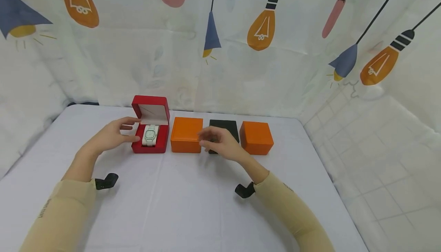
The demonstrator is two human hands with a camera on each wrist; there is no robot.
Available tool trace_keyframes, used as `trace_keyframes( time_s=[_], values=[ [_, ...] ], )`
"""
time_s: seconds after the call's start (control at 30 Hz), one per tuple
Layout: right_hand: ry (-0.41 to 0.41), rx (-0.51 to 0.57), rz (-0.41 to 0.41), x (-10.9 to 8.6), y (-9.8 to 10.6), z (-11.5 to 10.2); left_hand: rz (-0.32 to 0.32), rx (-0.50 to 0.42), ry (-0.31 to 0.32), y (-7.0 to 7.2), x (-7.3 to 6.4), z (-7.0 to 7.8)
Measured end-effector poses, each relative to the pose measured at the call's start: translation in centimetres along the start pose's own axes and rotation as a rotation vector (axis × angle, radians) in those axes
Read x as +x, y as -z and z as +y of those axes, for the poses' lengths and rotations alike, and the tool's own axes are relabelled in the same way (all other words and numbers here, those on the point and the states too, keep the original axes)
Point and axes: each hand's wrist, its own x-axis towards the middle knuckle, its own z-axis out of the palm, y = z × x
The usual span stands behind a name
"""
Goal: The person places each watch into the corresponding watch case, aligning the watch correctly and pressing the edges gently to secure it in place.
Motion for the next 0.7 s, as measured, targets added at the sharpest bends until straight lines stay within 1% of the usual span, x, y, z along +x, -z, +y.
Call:
trace_keyframes(
  time_s=[0.1, 0.17, 0.27, 0.33, 0.4, 0.5, 0.6, 0.7],
  values=[
    [0.010, -0.009, -0.007, 1.2, 0.1, -0.3, 0.038, -0.004, 0.036, 1.0, -0.3, 0.1],
    [0.011, -0.045, -0.014, 2.1, 0.1, -0.4, 0.090, -0.002, 0.054, 1.5, -0.3, 0.2],
    [0.011, -0.118, -0.029, 3.6, 0.1, -0.6, 0.181, -0.034, 0.074, 2.1, -0.2, 0.7],
    [0.006, -0.153, -0.042, 4.5, 0.1, -0.8, 0.236, -0.047, 0.079, 2.3, 0.1, 1.1],
    [0.001, -0.168, -0.050, 5.5, 0.1, -1.1, 0.274, -0.070, 0.071, 2.4, 0.5, 1.5],
    [-0.030, -0.179, -0.050, 6.9, 0.1, -1.3, 0.309, -0.091, 0.063, 2.4, 1.2, 1.9],
    [-0.068, -0.186, -0.040, 8.0, 0.0, -1.6, 0.319, -0.124, 0.044, 2.3, 1.8, 2.4],
    [-0.084, -0.199, -0.028, 8.9, -0.2, -2.0, 0.319, -0.147, 0.030, 2.3, 2.4, 2.8]
  ],
)
